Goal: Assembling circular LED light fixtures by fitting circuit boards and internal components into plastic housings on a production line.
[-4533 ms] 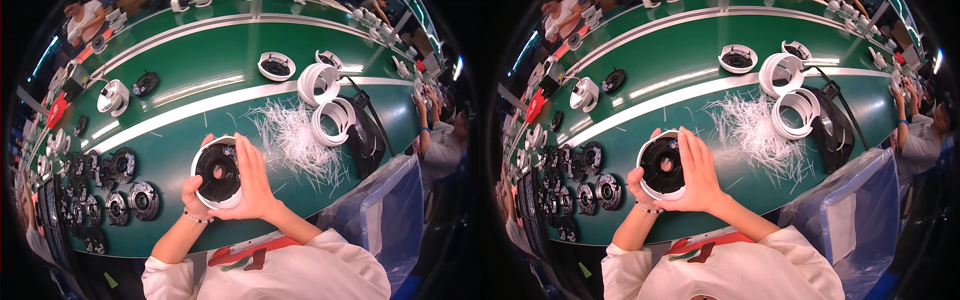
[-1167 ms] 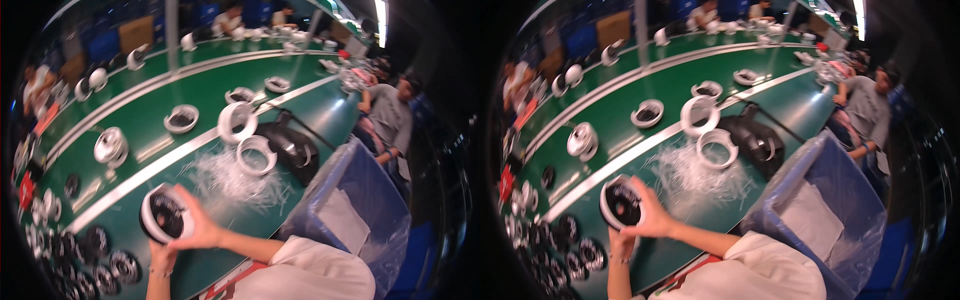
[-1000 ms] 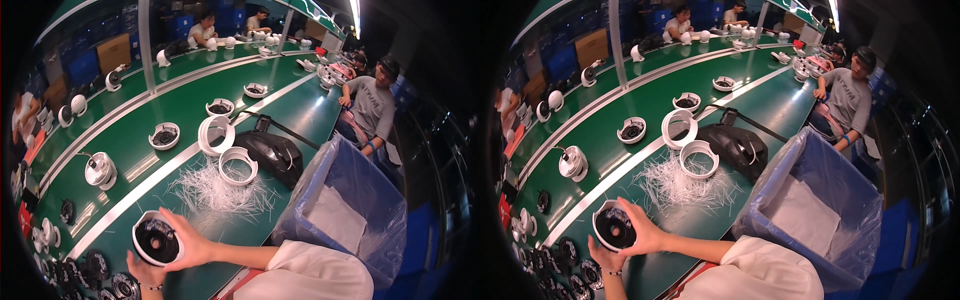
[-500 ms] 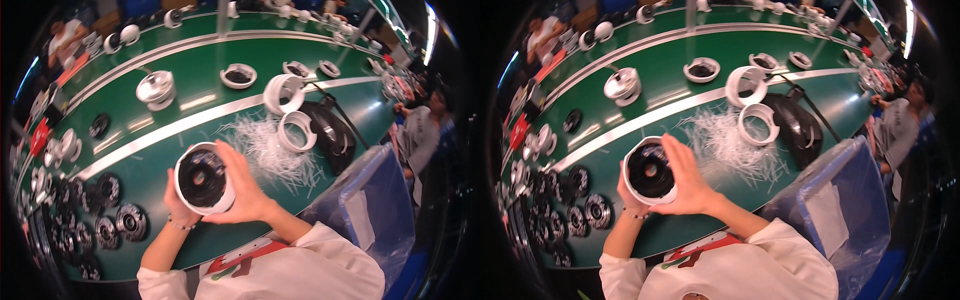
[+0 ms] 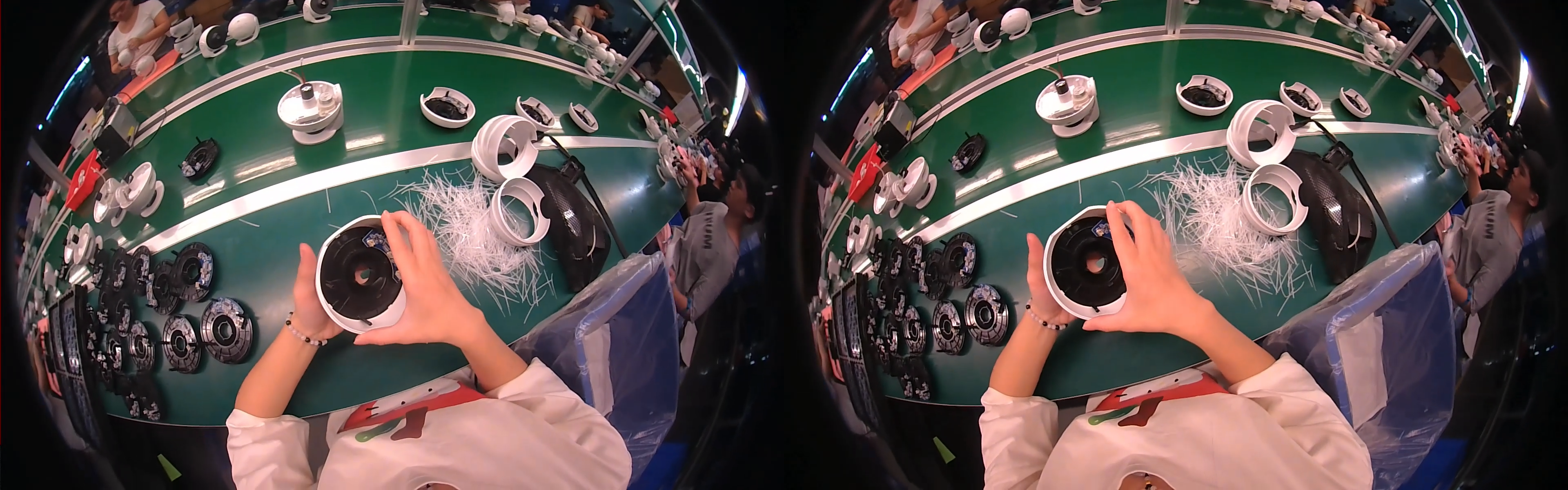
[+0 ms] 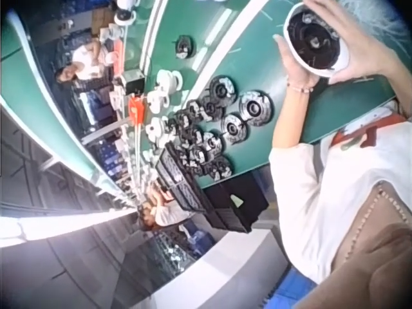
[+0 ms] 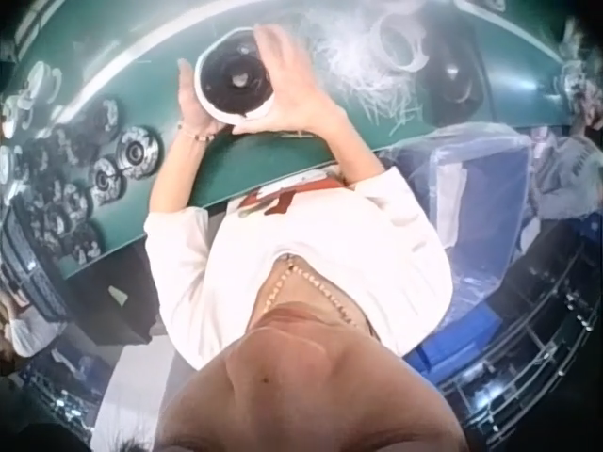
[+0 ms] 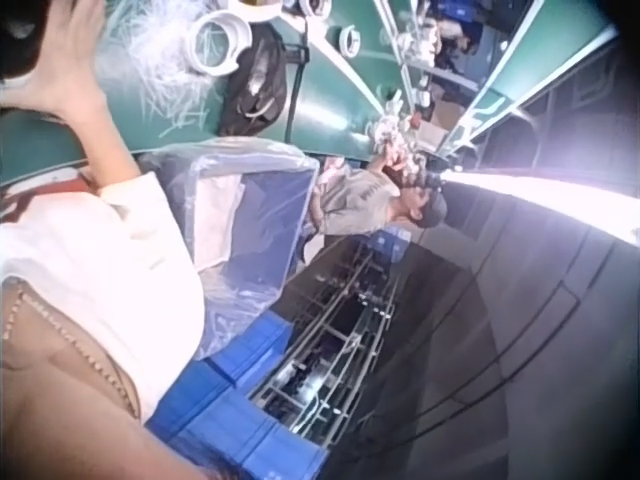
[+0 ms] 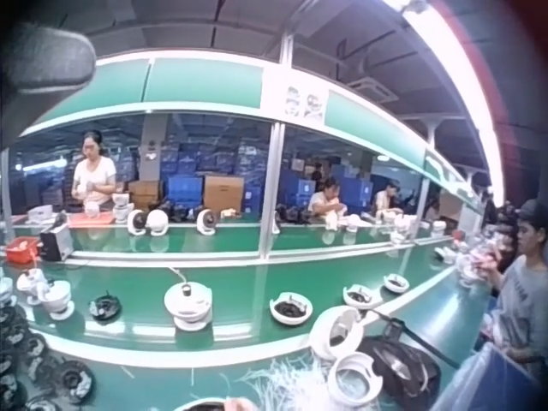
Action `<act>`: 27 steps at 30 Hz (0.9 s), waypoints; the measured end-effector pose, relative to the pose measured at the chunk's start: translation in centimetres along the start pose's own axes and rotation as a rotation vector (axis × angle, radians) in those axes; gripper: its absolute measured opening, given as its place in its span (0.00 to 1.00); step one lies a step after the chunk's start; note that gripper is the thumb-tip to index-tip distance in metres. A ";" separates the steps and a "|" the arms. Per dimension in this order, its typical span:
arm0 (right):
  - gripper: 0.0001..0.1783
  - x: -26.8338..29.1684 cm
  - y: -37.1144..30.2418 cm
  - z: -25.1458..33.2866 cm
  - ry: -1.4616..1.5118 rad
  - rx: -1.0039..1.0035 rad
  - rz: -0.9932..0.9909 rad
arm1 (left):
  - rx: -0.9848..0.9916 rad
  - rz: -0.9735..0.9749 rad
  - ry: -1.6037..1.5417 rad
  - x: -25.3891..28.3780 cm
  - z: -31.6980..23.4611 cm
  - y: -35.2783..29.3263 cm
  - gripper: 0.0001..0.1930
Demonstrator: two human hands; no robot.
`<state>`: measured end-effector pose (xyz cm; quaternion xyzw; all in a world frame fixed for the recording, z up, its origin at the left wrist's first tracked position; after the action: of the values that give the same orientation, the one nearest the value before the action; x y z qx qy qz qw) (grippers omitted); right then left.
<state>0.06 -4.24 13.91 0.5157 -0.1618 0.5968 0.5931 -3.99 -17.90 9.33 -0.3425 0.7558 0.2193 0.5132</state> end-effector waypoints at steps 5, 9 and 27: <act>0.64 0.2 0.4 0.0 -0.026 0.042 0.078 | 0.068 0.010 0.007 0.8 -0.5 0.0 0.43; 0.64 -0.4 0.6 0.0 0.002 0.027 0.040 | -0.031 0.029 -0.121 -0.2 -0.6 0.4 0.32; 0.46 0.5 -2.7 -9.6 -0.079 -0.349 -0.393 | -0.296 -0.374 -0.010 3.1 -7.4 8.6 0.25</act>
<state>-1.56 4.36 9.20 0.4500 -0.1819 0.4127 0.7708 -15.72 -18.15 9.08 -0.5468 0.6362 0.2306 0.4930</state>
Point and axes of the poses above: each hand's wrist, its own y-axis towards the middle knuckle, its own x-axis out of the back of the hand, z = x × y, the point moved 2 cm from there along y, towards the middle knuckle, and after that the axes turned 14 degrees about -y, right-handed, at the moved point
